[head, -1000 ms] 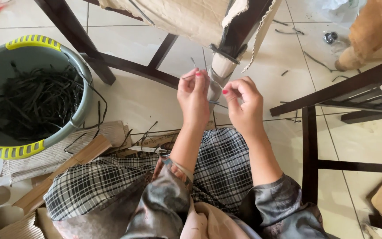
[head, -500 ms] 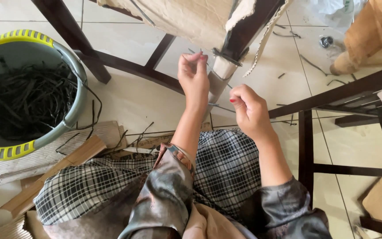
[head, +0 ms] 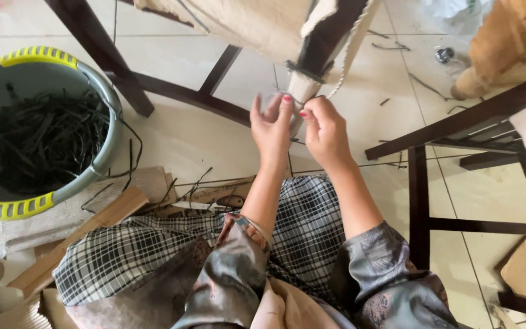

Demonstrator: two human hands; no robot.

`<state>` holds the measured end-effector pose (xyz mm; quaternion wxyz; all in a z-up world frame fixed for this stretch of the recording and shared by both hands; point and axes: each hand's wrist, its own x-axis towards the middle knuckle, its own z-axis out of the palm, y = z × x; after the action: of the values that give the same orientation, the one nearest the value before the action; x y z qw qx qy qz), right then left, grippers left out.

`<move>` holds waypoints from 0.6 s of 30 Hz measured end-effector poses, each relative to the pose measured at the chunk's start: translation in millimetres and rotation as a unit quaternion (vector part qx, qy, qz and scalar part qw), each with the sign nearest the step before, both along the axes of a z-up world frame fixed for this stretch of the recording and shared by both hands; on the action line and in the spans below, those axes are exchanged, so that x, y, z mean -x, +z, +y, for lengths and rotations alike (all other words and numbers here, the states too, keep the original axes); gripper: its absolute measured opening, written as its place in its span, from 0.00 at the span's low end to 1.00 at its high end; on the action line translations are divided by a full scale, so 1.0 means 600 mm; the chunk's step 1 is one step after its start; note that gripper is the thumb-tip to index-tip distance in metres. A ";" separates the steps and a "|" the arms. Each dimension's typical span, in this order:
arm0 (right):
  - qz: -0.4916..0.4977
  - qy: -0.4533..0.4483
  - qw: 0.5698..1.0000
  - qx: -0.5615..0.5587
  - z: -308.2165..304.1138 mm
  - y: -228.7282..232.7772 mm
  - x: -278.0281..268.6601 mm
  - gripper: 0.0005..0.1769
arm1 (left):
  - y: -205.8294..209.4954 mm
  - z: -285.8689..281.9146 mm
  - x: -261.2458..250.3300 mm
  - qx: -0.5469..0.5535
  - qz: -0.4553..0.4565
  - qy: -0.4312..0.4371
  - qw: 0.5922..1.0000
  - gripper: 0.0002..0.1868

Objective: Wrapping the wooden legs and backrest of a chair with protective cardboard and securing it with wire ties.

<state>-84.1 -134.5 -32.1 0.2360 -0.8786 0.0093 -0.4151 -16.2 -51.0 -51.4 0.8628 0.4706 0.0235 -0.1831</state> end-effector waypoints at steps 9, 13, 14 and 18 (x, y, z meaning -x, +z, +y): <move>-0.014 -0.019 1.000 -0.019 0.006 -0.014 -0.006 0.10 | -0.006 -0.002 -0.001 -0.090 -0.143 0.073 0.983 0.15; -0.023 -0.020 0.999 -0.019 0.009 -0.012 -0.008 0.10 | -0.016 -0.010 -0.003 -0.083 -0.230 0.143 0.959 0.06; -0.024 -0.021 0.999 -0.023 0.009 -0.013 -0.008 0.09 | -0.015 -0.011 -0.005 -0.079 -0.249 0.153 0.953 0.07; -0.039 -0.015 0.999 -0.019 0.008 -0.017 -0.010 0.09 | 0.003 -0.005 -0.004 -0.046 -0.325 0.164 0.930 0.07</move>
<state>-78.3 -129.5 -42.5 0.2470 -0.8568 0.0212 -0.4522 -13.9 -54.2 -49.5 0.8184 0.5334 -0.1735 0.1251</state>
